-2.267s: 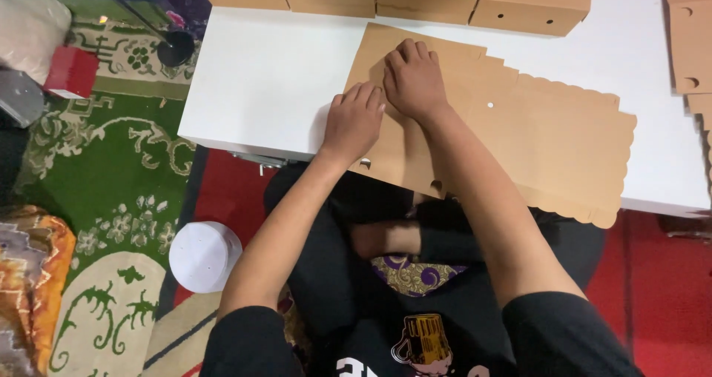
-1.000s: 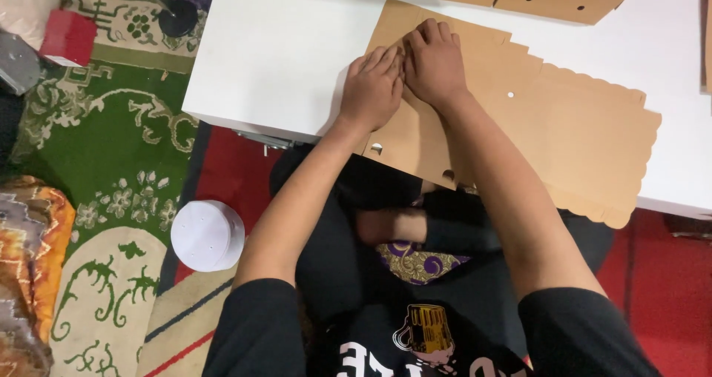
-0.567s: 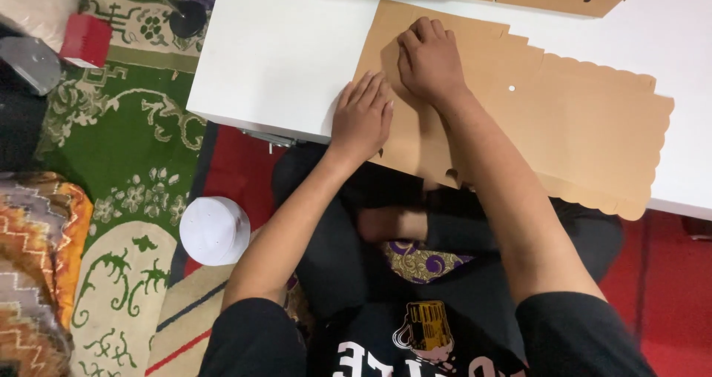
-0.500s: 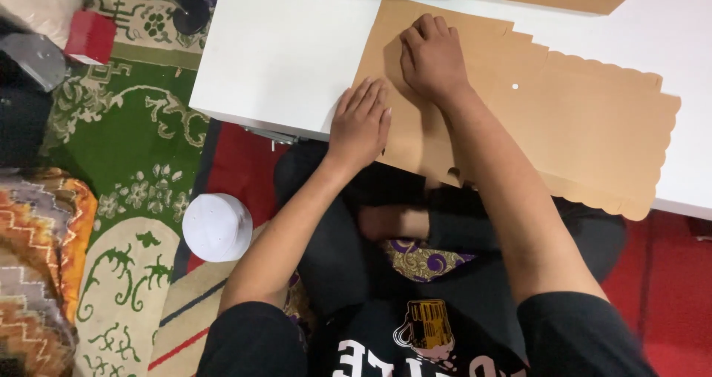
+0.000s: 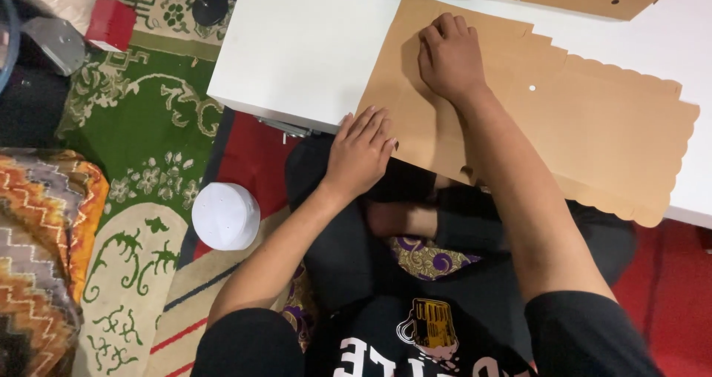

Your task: Folding and assembling cardboard boxes from flat pre-cut sheets

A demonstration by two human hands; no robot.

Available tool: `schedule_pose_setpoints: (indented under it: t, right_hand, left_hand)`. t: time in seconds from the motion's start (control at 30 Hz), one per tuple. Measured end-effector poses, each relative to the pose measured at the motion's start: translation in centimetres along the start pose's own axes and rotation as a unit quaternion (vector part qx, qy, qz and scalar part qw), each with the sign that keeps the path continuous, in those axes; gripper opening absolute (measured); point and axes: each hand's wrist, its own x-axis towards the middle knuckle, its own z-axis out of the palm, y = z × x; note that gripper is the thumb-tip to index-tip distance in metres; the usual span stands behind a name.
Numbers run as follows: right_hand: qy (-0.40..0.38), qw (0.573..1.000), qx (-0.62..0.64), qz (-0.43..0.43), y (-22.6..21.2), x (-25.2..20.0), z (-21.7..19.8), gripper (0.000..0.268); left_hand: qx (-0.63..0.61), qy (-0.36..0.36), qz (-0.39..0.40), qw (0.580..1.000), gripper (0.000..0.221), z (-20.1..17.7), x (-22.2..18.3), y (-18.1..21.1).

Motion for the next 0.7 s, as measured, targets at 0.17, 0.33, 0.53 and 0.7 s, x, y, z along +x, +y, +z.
schedule_pose_setpoints:
  t: [0.17, 0.33, 0.53, 0.7]
  right_hand:
    - [-0.015, 1.0, -0.004, 0.003, -0.2, 0.0, 0.0, 0.014]
    - [0.005, 1.0, 0.003, -0.011, -0.2, 0.0, -0.1, 0.011]
    - [-0.002, 1.0, 0.009, 0.001, -0.3, 0.2, -0.2, 0.014]
    - [-0.019, 0.999, 0.024, 0.012, -0.2, 0.2, -0.2, 0.015]
  left_hand:
    - [0.016, 0.014, 0.004, 1.0, 0.039, 1.8, 1.6, -0.6]
    - [0.006, -0.095, -0.054, 0.994, 0.05, 5.6, 5.4, -1.8]
    - [0.007, -0.11, -0.068, 0.992, 0.056, 6.4, 6.6, -1.0]
    - [0.007, -0.03, -0.073, 0.997, 0.052, 3.0, 2.7, 1.0]
